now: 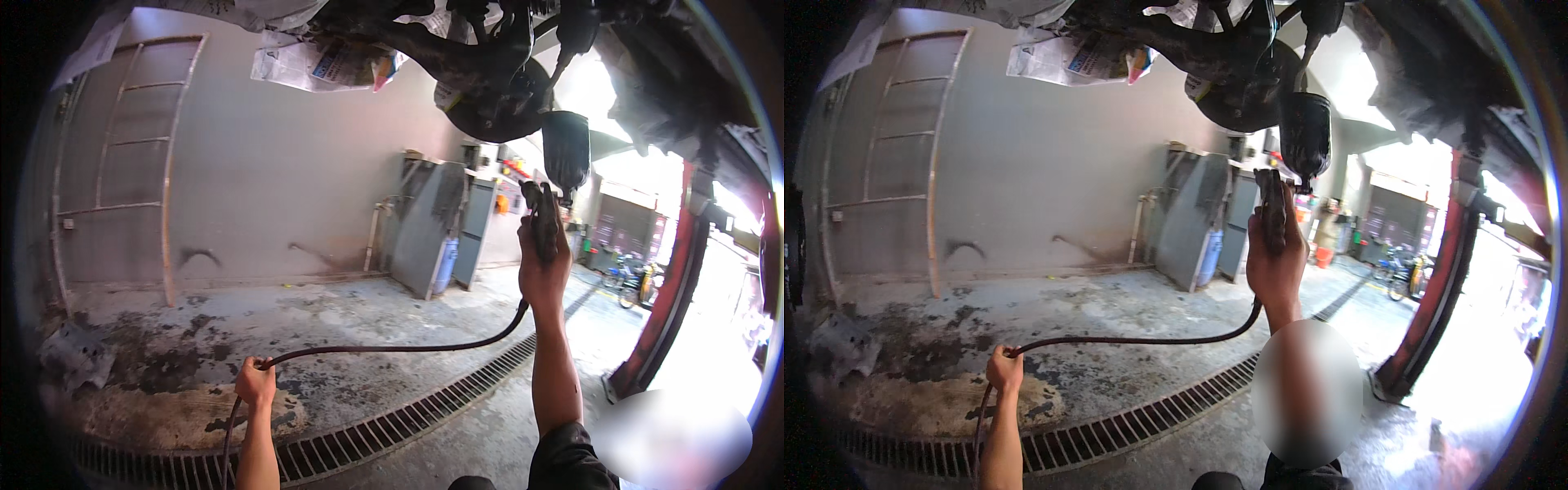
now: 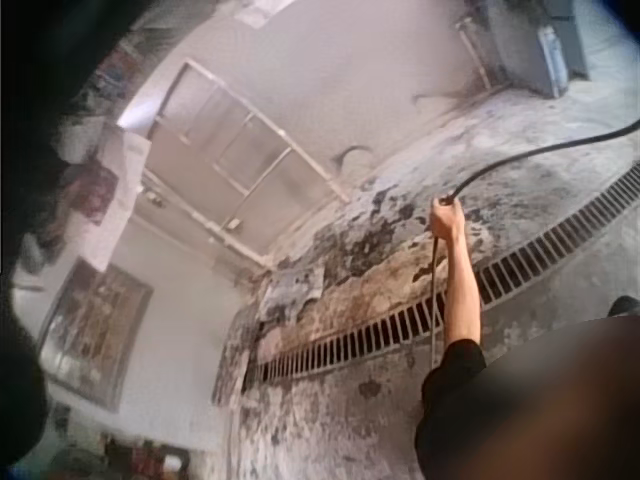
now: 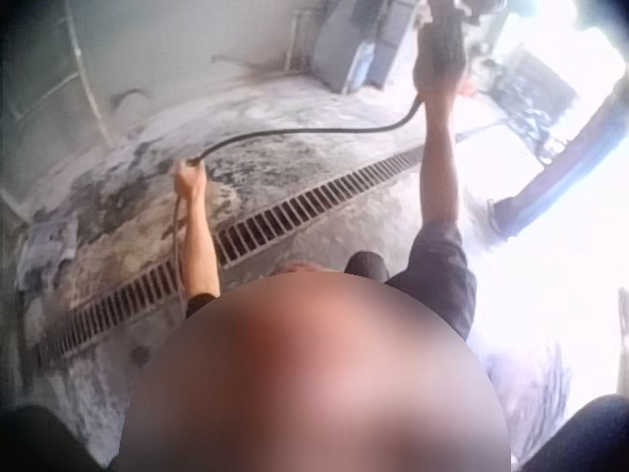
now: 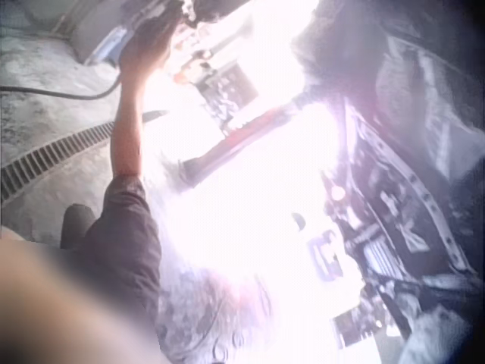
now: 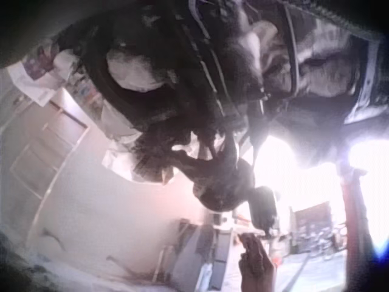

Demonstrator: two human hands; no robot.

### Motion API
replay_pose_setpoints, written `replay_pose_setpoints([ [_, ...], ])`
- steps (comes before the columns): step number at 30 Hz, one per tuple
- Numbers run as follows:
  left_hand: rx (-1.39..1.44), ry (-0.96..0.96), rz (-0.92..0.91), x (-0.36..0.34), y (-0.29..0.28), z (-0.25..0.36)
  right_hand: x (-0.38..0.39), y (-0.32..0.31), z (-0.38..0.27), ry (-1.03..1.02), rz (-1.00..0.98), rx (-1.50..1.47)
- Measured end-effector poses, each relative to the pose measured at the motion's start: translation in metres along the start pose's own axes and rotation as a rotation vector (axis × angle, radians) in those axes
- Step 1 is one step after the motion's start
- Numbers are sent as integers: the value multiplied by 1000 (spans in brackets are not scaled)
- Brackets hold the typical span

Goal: The person uses a spray gun to apply black paint to the underside of a vehicle. They repeatedly aim the spray gun at different areas of the undercarriage, moving the tool to cover various sections while seated on the floor.

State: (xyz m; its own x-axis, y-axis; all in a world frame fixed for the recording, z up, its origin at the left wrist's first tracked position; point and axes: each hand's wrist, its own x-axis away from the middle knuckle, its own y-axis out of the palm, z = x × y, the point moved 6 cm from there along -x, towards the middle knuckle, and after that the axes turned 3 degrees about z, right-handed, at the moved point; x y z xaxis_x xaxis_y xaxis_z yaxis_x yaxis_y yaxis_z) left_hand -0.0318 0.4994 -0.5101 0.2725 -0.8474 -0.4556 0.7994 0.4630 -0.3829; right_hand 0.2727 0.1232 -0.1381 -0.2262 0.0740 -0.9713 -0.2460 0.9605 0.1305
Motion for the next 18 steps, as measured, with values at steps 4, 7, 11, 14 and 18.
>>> replay_pose_setpoints([
  [4,59,14,-201,1,14,-9,-6,5,-58,-115,11,377],
  [7,86,67,-317,10,22,-10,-4,16,-95,-156,1,542],
  [11,157,109,-536,29,35,-13,-1,34,-146,-245,59,653],
  [14,193,135,-611,35,34,-21,0,42,-187,-352,79,764],
  [18,227,146,-655,30,24,-34,-5,67,-235,-652,108,935],
])
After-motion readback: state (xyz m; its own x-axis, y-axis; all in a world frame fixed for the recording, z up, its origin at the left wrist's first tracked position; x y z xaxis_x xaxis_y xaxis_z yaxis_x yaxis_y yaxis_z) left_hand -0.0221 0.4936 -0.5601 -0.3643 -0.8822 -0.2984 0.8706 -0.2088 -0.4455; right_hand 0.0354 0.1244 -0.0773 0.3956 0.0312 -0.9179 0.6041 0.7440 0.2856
